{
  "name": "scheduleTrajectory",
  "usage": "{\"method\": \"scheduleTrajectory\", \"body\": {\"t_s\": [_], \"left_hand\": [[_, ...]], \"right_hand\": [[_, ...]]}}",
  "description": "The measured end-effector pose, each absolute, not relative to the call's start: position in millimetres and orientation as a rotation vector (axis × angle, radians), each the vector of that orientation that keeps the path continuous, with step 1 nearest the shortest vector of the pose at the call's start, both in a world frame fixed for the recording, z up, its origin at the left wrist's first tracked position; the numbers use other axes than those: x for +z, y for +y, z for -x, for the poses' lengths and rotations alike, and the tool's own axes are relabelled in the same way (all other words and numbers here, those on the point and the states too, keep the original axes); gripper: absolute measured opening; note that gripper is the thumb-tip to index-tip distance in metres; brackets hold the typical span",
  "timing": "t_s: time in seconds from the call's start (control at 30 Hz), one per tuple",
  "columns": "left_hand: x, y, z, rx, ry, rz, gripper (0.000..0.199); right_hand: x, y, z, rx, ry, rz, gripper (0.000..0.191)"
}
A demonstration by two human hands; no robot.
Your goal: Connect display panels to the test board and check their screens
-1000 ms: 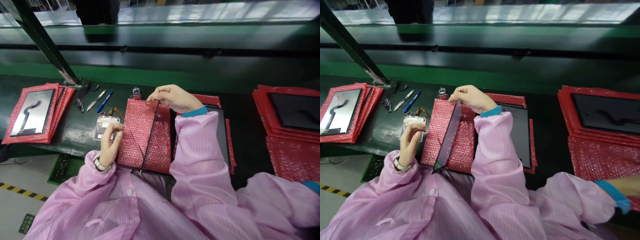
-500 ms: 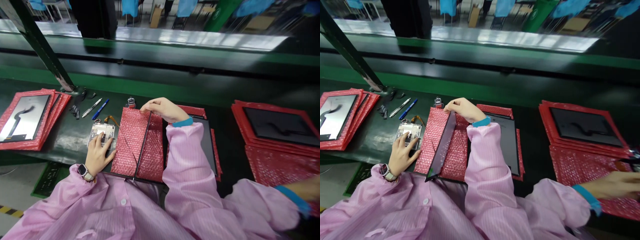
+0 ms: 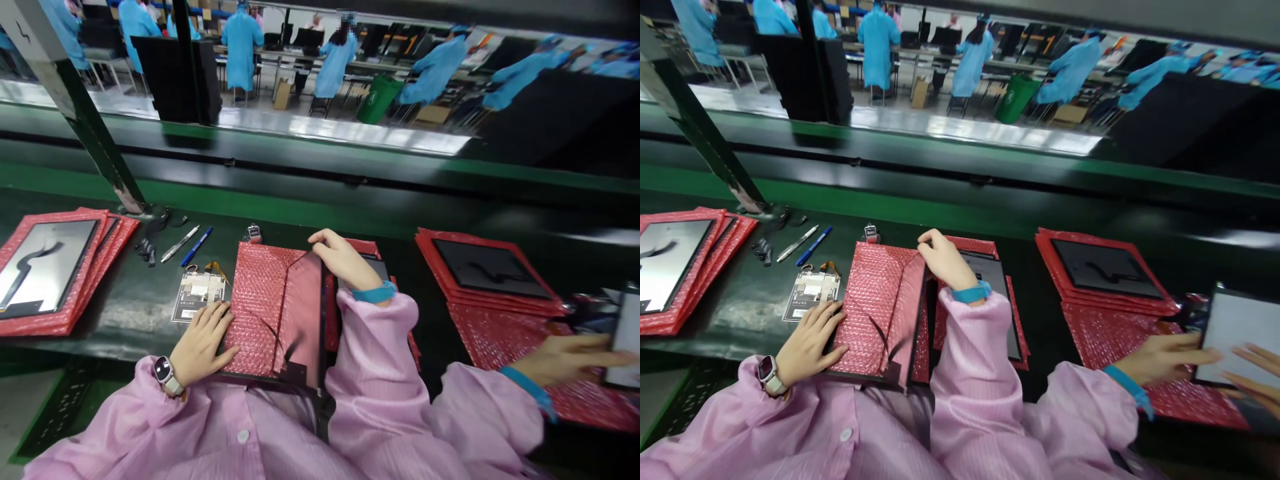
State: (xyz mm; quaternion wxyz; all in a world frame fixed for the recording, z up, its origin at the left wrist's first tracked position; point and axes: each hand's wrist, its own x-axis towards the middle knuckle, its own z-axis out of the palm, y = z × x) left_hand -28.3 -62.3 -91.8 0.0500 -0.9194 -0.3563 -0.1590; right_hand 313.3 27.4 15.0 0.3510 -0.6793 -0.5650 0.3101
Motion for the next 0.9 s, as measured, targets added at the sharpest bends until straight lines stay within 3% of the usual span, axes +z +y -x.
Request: {"method": "scheduleTrajectory", "body": {"t_s": [0.1,0.3,0.67,0.9], "left_hand": [[-93,-59,27,-0.476,-1.013,2.83,0.057],[-91,-55,26,-0.478,-1.022,2.828,0.057],[-86,-54,27,-0.489,-1.076,2.833,0.054],[-89,-55,29,-0.63,-1.14,2.881,0.048]], "right_hand": [[13,3,-342,0.801,-1.383,1.792,0.031],[-2,-5,-359,1.248,-0.962,1.5,0.051],[-54,36,-329,1.292,-0.968,1.359,0.052],[-68,43,-327,1.049,-1.22,1.552,0.026]]}}
